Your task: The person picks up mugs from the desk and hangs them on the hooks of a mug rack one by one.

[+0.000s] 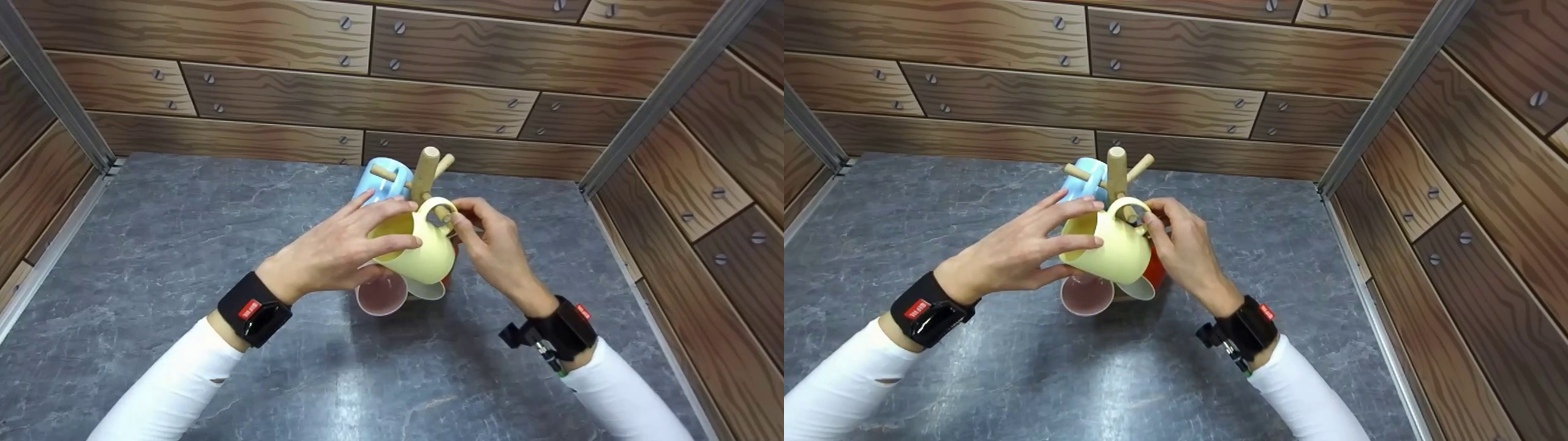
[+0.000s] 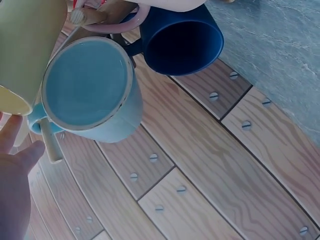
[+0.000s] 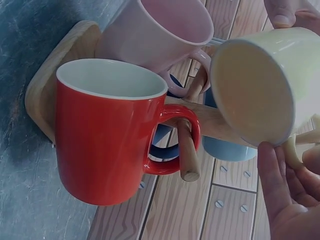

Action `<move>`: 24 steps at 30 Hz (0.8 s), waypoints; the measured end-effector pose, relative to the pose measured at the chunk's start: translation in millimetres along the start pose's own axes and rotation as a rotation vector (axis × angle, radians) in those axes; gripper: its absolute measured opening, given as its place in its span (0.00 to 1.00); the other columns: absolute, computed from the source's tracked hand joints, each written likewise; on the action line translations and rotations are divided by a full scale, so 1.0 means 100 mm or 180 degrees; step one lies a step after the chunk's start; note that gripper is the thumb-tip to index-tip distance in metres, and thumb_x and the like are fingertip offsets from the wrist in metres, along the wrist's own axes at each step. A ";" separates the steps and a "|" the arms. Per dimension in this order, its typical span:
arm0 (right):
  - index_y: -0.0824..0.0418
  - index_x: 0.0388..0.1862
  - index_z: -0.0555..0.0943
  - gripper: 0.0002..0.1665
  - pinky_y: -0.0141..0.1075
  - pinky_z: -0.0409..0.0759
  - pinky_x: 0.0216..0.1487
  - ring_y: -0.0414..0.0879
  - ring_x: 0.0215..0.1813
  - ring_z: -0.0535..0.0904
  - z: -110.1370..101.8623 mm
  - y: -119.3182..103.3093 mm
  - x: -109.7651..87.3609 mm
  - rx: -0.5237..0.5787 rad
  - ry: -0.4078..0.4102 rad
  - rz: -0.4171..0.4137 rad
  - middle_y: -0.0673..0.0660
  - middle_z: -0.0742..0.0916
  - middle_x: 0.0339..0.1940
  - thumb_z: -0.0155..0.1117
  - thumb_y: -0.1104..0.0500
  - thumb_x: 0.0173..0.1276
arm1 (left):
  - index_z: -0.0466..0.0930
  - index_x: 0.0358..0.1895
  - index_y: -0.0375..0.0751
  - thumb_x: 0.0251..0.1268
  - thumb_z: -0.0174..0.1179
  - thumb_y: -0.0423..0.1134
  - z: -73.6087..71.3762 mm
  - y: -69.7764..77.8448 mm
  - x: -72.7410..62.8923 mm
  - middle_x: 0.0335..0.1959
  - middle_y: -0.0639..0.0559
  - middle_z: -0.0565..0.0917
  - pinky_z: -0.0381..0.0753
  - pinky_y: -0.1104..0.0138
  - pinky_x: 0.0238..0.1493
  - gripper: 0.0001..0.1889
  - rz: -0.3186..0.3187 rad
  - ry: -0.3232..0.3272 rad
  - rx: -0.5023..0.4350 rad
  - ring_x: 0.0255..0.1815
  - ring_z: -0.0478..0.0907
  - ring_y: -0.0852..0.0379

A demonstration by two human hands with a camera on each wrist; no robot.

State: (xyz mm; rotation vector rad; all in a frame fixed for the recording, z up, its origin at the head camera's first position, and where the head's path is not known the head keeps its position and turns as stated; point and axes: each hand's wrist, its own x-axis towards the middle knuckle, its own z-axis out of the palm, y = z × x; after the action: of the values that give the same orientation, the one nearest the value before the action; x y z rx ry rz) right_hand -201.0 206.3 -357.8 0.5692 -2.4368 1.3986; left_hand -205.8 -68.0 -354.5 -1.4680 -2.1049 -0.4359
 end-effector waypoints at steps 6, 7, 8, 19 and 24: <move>0.64 0.62 0.80 0.17 0.30 0.87 0.47 0.43 0.52 0.84 0.00 0.00 0.01 -0.0094 -0.0091 -0.0007 0.59 0.87 0.55 0.57 0.61 0.80 | 0.74 0.65 0.58 0.51 0.81 0.44 0.07 0.00 -0.03 0.73 0.41 0.71 0.66 0.42 0.78 0.37 0.0006 0.0112 0.0157 0.76 0.70 0.47; 0.64 0.64 0.80 0.18 0.28 0.86 0.48 0.43 0.52 0.84 0.00 0.00 0.01 -0.0139 -0.0094 -0.0038 0.58 0.87 0.56 0.56 0.60 0.80 | 0.73 0.65 0.59 0.51 0.81 0.45 0.09 0.01 -0.04 0.73 0.41 0.71 0.66 0.43 0.78 0.37 0.0007 0.0138 0.0230 0.75 0.70 0.46; 0.63 0.65 0.80 0.19 0.27 0.85 0.48 0.42 0.52 0.84 0.00 0.00 0.00 -0.0180 -0.0093 -0.0066 0.58 0.87 0.56 0.56 0.60 0.80 | 0.73 0.65 0.59 0.51 0.81 0.45 0.12 0.02 -0.05 0.72 0.41 0.71 0.67 0.43 0.78 0.37 0.0005 0.0165 0.0295 0.75 0.70 0.46; 0.60 0.72 0.76 0.25 0.26 0.83 0.51 0.47 0.58 0.84 -0.03 0.04 -0.02 -0.0346 -0.0006 -0.0194 0.58 0.86 0.60 0.58 0.62 0.79 | 0.66 0.74 0.64 0.61 0.73 0.53 0.20 0.05 -0.13 0.73 0.41 0.68 0.67 0.44 0.78 0.39 0.0004 0.0124 0.0352 0.77 0.66 0.48; 0.60 0.73 0.75 0.25 0.26 0.82 0.55 0.46 0.60 0.84 -0.07 0.07 -0.05 -0.0311 0.0013 -0.0190 0.57 0.86 0.63 0.58 0.61 0.79 | 0.61 0.78 0.62 0.67 0.67 0.56 0.19 0.08 -0.17 0.79 0.39 0.62 0.68 0.40 0.76 0.38 -0.0058 0.0107 0.0209 0.80 0.62 0.44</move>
State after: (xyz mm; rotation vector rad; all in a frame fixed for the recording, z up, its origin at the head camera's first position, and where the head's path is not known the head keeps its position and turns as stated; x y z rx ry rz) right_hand -199.1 216.3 -361.7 0.6098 -2.4482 1.2487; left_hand -198.7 -68.2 -379.9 -1.3960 -2.0878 -0.3920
